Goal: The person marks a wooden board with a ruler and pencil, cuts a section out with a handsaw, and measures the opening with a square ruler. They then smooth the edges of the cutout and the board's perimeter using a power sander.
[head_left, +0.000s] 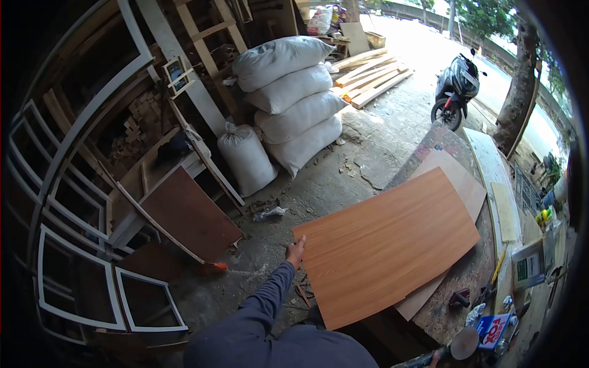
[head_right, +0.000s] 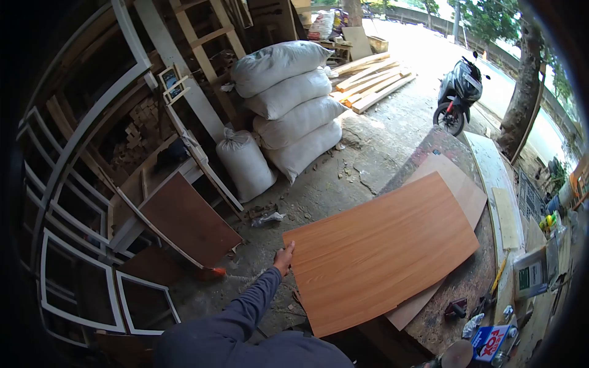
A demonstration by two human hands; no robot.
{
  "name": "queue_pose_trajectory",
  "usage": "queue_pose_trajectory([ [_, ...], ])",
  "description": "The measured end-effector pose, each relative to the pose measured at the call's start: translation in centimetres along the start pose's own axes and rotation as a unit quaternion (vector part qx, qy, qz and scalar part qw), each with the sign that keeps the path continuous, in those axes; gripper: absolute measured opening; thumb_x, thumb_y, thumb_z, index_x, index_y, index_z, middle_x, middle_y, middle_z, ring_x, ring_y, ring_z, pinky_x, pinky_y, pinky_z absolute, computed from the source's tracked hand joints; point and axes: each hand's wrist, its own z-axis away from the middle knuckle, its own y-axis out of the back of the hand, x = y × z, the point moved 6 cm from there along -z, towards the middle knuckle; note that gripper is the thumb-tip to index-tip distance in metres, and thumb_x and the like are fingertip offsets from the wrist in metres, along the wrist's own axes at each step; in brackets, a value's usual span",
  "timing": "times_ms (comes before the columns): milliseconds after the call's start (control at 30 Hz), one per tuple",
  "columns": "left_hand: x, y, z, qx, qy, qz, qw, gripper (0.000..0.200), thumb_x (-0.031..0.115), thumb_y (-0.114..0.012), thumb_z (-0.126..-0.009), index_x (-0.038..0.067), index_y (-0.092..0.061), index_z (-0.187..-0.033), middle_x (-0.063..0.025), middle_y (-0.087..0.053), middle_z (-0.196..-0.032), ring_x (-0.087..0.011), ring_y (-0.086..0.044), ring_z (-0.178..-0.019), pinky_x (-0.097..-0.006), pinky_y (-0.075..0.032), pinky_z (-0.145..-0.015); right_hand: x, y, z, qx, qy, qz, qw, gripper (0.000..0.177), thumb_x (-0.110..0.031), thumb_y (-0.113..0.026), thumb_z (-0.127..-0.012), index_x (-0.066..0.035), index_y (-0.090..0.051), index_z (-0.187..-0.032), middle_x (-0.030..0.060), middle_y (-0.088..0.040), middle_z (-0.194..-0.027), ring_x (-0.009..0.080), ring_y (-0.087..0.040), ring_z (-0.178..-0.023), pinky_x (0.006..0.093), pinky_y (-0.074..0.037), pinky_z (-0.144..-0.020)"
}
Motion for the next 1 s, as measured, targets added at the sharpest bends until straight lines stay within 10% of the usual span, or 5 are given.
queue_pose_trajectory([
  [133,4.5,-0.6,8.9,0.220,-0.338,-0.332,0.853,0.083,0.043,-0.082,-0.086,-0.003,-0.048,-0.146,-0.0266,-0.046,-0.148,-0.0453,-0.046,-0.138,-0.0550,-0.040,-0.112,1.6,2.6,-2.7,-0.049,0.040,-0.096,0.993,0.038,-0.043,-0.079,-0.084,-0.012,-0.063,-0.100,0.0062,-0.065,-0.077,0.0212,-0.065,-0.063,0.0347,-0.054,-0.058],
  [367,-3.2,-13.6,28.7,-0.352,-0.579,-0.498,0.542,0.106,0.045,-0.082,-0.083,-0.001,-0.026,-0.161,-0.0326,-0.022,-0.166,-0.0560,-0.012,-0.156,-0.0693,-0.014,-0.124,2.2,0.4,-7.3,-0.008,0.050,-0.041,0.998,0.032,-0.029,-0.088,-0.080,-0.004,-0.069,-0.086,0.0069,-0.067,-0.072,0.0210,-0.067,-0.057,0.0374,-0.056,-0.055],
  [467,-7.6,-16.6,29.9,-0.237,-0.597,-0.599,0.479,0.106,0.035,-0.077,-0.089,-0.001,-0.012,-0.164,-0.0369,-0.006,-0.169,-0.0661,0.000,-0.153,-0.0784,-0.005,-0.119,1.4,-2.0,-11.3,-0.045,0.022,-0.043,0.998,0.027,-0.020,-0.085,-0.078,-0.001,-0.069,-0.088,0.0075,-0.067,-0.074,0.0200,-0.065,-0.059,0.0385,-0.055,-0.058],
  [767,-6.1,-22.9,34.2,-0.235,-0.485,-0.667,0.514,0.115,0.039,-0.082,-0.083,0.006,-0.013,-0.169,-0.0226,0.002,-0.176,-0.0672,0.006,-0.153,-0.0799,-0.002,-0.119,0.7,-3.7,-17.3,0.041,0.106,0.266,0.957,0.059,-0.046,-0.080,-0.079,0.009,-0.072,-0.097,0.0325,-0.073,-0.099,0.0446,-0.074,-0.095,0.0512,-0.058,-0.083],
  [1000,-7.4,-26.2,32.7,-0.129,-0.542,-0.679,0.478,0.097,-0.003,-0.057,-0.088,0.024,-0.016,-0.171,-0.0035,-0.006,-0.180,-0.0583,-0.002,-0.158,-0.0731,-0.007,-0.125,-2.5,-1.6,-14.7,-0.142,0.210,0.419,0.872,0.111,-0.059,-0.067,-0.095,0.026,-0.024,-0.150,0.0503,-0.046,-0.140,0.0585,-0.053,-0.131,0.0538,-0.044,-0.113],
])
